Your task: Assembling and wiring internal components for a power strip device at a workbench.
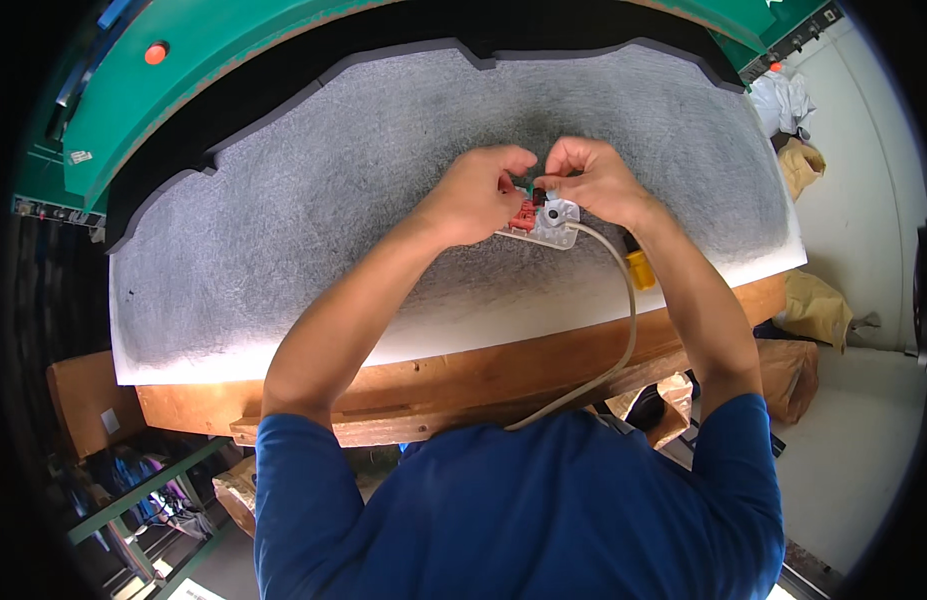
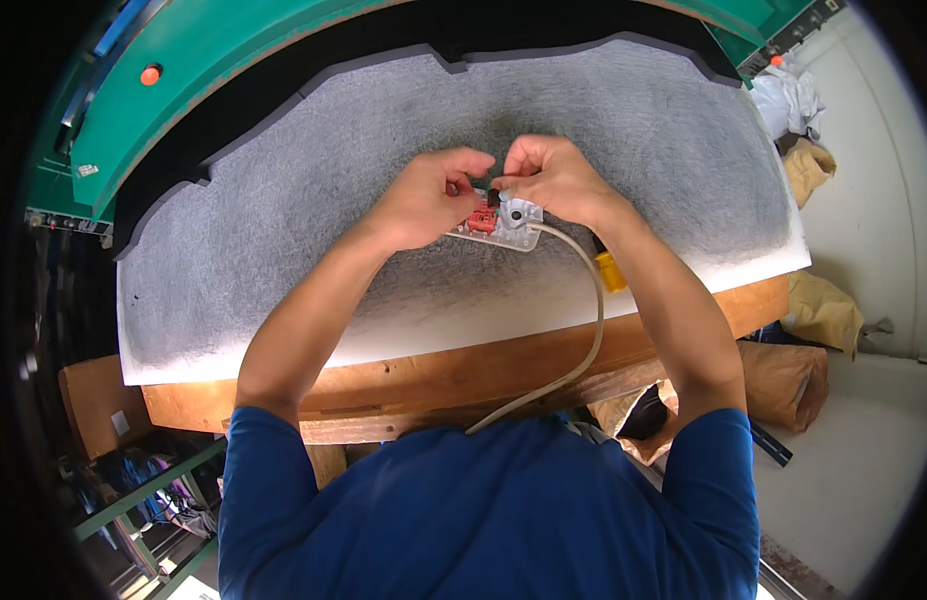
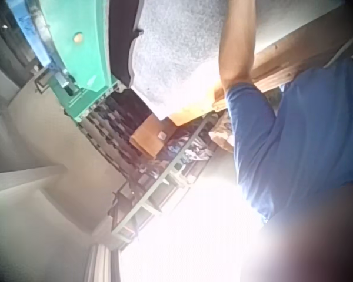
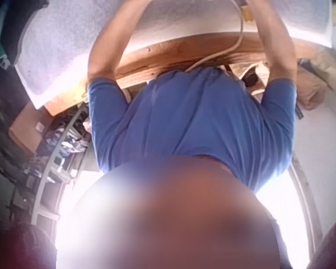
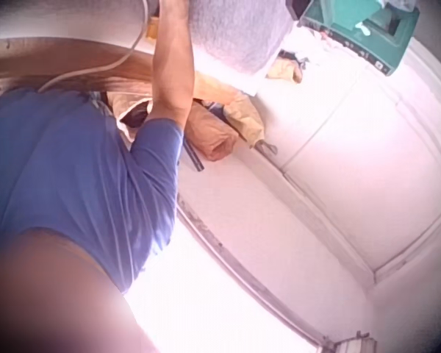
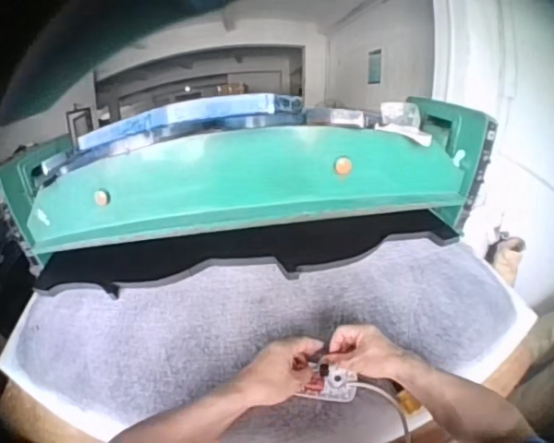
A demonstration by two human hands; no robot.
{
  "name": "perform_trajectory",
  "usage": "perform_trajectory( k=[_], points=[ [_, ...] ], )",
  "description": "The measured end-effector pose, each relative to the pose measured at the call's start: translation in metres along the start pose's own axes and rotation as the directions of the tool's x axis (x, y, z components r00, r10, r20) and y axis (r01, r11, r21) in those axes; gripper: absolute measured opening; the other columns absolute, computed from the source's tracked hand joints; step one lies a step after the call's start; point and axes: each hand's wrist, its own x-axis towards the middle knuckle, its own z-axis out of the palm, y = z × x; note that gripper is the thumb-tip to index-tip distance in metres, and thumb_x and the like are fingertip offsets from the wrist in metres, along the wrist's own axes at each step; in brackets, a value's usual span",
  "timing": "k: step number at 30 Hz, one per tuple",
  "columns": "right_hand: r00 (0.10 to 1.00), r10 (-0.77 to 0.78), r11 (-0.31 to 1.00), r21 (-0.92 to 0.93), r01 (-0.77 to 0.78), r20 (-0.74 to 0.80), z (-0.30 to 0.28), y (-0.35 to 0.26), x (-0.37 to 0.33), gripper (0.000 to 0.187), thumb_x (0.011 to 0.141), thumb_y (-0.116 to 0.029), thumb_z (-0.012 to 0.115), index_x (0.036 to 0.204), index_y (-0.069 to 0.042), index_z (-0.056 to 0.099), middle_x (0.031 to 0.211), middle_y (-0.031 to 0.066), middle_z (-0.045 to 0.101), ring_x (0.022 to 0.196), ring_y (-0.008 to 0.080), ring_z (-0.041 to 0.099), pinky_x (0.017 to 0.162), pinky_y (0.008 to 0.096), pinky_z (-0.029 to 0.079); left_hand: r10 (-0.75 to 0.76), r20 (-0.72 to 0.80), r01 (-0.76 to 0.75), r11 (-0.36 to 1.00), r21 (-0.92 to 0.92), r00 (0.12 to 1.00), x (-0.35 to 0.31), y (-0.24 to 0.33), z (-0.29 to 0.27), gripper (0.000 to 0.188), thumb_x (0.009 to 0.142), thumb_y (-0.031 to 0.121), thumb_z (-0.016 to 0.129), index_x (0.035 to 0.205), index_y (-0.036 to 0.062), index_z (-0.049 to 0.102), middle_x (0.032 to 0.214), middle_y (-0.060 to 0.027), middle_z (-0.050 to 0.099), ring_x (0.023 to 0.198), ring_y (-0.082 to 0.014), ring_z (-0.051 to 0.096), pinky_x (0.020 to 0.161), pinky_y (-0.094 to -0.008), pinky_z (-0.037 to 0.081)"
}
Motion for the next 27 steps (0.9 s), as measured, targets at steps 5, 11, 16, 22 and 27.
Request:
perform_trajectory(
  k=[5, 11, 16, 22, 27],
  points=[
    [0.998, -0.018, 0.999, -0.038, 0.016, -0.064, 0.002, 0.002, -0.002, 0.025, 0.083, -0.007, 0.079, 0.075, -0.004, 0.056, 0.070, -0.0010, 0.059, 0.064, 0.0045, 0.052, 0.053, 0.0229, 0.044, -0.103, 0.137, 0.095, 0.994, 0.061, 0.985, 0.008, 0.009, -0.006, 0.020, 0.084, 0.000, 0.066, 0.103, -0.0036, 0.070, 0.085, -0.0086, 0.070, 0.073, -0.0124, 0.062, 0.068, -0.0281, 0.052],
    [0.994, -0.010, 0.999, -0.041, 0.006, -0.113, -0.003, 0.006, -0.007, 0.026, 0.081, -0.006, 0.080, 0.076, -0.006, 0.055, 0.070, -0.0019, 0.058, 0.065, 0.0038, 0.053, 0.055, 0.0217, 0.044, -0.129, 0.147, 0.128, 0.992, 0.020, 0.981, 0.012, 0.006, -0.007, 0.012, 0.083, 0.004, 0.070, 0.092, -0.0048, 0.071, 0.081, -0.0086, 0.070, 0.073, -0.0123, 0.063, 0.066, -0.0285, 0.051],
    [0.994, 0.009, 1.000, -0.008, -0.009, -0.105, 0.000, 0.001, -0.007, 0.023, 0.082, -0.001, 0.078, 0.077, -0.006, 0.056, 0.072, -0.0026, 0.059, 0.067, 0.0033, 0.054, 0.057, 0.0210, 0.046, -0.123, 0.146, 0.113, 0.991, 0.077, 0.982, 0.011, 0.007, -0.009, 0.011, 0.084, 0.003, 0.069, 0.092, -0.0043, 0.070, 0.081, -0.0078, 0.069, 0.074, -0.0118, 0.063, 0.066, -0.0286, 0.052],
    [0.901, -0.413, 0.881, -0.310, 0.357, -0.135, 0.000, 0.013, -0.002, 0.032, 0.076, -0.012, 0.085, 0.078, -0.004, 0.054, 0.070, 0.0038, 0.062, 0.061, 0.0124, 0.060, 0.054, 0.0278, 0.050, -0.086, 0.213, 0.093, 0.995, -0.022, 0.973, 0.016, 0.000, -0.008, 0.016, 0.084, 0.003, 0.068, 0.099, -0.0034, 0.068, 0.083, -0.0063, 0.069, 0.075, -0.0109, 0.062, 0.067, -0.0281, 0.051],
    [0.731, -0.675, 0.500, -0.665, 0.555, 0.102, -0.017, -0.004, 0.009, 0.045, 0.066, -0.024, 0.091, 0.084, -0.006, 0.054, 0.074, 0.0071, 0.062, 0.062, 0.0241, 0.063, 0.057, 0.0333, 0.053, -0.129, 0.240, 0.126, 0.992, 0.027, 0.962, 0.021, 0.002, -0.009, 0.016, 0.080, 0.009, 0.073, 0.091, -0.0031, 0.071, 0.079, -0.0122, 0.070, 0.071, -0.0157, 0.064, 0.064, -0.0319, 0.051]
  ],
)
